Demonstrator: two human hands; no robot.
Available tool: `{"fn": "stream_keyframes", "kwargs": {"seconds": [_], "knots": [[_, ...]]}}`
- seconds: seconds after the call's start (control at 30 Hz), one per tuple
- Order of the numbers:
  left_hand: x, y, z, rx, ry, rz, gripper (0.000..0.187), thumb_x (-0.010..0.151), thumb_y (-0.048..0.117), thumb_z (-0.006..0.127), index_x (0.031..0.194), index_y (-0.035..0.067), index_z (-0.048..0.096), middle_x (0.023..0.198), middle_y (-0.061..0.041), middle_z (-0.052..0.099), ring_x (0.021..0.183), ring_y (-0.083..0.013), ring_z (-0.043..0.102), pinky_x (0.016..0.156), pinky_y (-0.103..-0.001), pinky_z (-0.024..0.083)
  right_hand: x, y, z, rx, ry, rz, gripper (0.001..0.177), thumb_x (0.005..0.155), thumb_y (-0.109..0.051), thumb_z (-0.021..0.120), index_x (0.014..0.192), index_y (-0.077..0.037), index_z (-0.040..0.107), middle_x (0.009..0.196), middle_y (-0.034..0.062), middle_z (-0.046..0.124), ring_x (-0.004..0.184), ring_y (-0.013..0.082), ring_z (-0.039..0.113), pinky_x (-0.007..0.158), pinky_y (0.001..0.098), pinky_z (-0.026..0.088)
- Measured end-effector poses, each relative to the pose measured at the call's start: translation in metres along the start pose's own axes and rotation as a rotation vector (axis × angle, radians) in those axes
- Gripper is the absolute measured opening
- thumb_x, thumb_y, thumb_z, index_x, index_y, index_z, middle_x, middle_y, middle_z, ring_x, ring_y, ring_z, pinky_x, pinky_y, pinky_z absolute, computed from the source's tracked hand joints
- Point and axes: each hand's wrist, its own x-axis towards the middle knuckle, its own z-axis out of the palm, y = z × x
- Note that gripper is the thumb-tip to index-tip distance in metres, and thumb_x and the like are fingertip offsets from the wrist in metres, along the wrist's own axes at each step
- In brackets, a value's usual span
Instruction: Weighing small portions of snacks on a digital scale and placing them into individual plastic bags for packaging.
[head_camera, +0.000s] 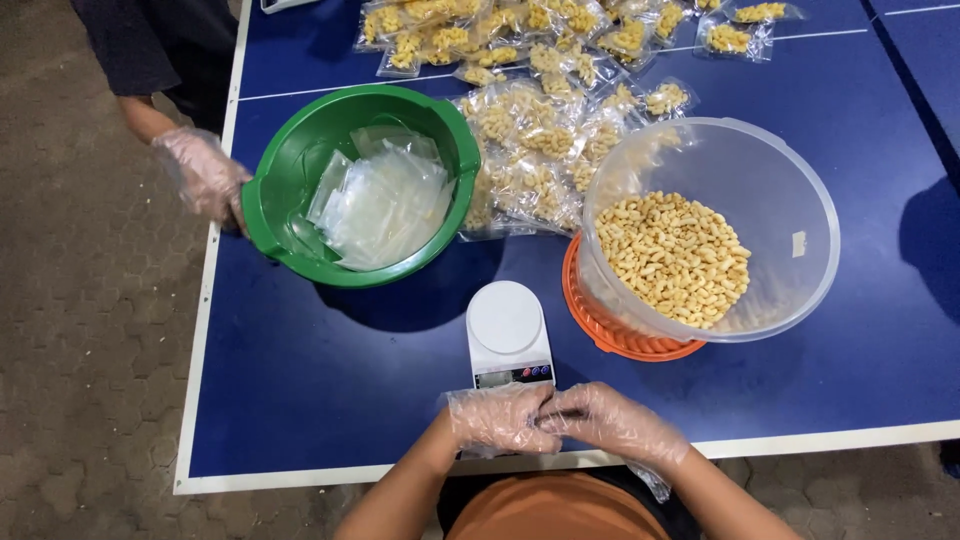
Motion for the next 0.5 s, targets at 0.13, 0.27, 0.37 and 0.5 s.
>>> {"fn": "stream_keyframes", "kwargs": {"seconds": [0.13, 0.27, 0.37, 0.5], "knots": [[-0.006, -0.01, 0.006, 0.015, 0.071, 0.086, 0.037, 0.078, 0.041, 0.065, 0.091, 0.01, 0.05, 0.085, -0.008, 0.059, 0.072, -0.0278, 0.056, 0.069, -0.043, 0.044, -0.003, -0.023, -0.001, -0.189, -0.037, -0.071, 0.026, 0.093, -0.021, 0.069, 0.116, -0.018, 0.08, 0.115, -0.002, 0.083, 0.106, 0.0126, 0.077, 0.09, 0.0276, 0.054], [-0.015, -0.012, 0.001, -0.093, -0.035, 0.061, 0.037, 0.074, 0.035, 0.064, 0.103, 0.013, 0.06, 0.087, -0.003, 0.065, 0.076, -0.0203, 0.057, 0.07, -0.036, 0.044, -0.003, -0.064, -0.004, -0.355, -0.121, -0.368, 0.009, 0.101, -0.019, 0.061, 0.097, -0.015, 0.068, 0.092, 0.0031, 0.073, 0.08, 0.024, 0.07, 0.068, 0.0358, 0.048], [-0.014, -0.031, -0.007, -0.119, 0.026, 0.126, 0.042, 0.076, 0.034, 0.068, 0.11, 0.011, 0.061, 0.095, -0.005, 0.068, 0.084, -0.0206, 0.062, 0.076, -0.035, 0.049, -0.003, -0.05, -0.004, -0.683, -0.048, -0.542, 0.011, 0.092, -0.012, 0.064, 0.103, -0.014, 0.064, 0.106, 0.0052, 0.067, 0.083, 0.0292, 0.066, 0.066, 0.0421, 0.045], [-0.027, -0.038, -0.045, -0.495, 0.303, 0.267, 0.027, 0.086, 0.018, 0.071, 0.112, 0.015, 0.063, 0.107, 0.001, 0.067, 0.1, -0.0112, 0.062, 0.092, -0.027, 0.051, -0.028, -0.075, -0.034, -1.071, 0.202, -0.806, 0.039, 0.099, 0.001, 0.055, 0.138, -0.002, 0.055, 0.138, 0.0149, 0.063, 0.105, 0.0302, 0.068, 0.086, 0.0421, 0.053]]}}
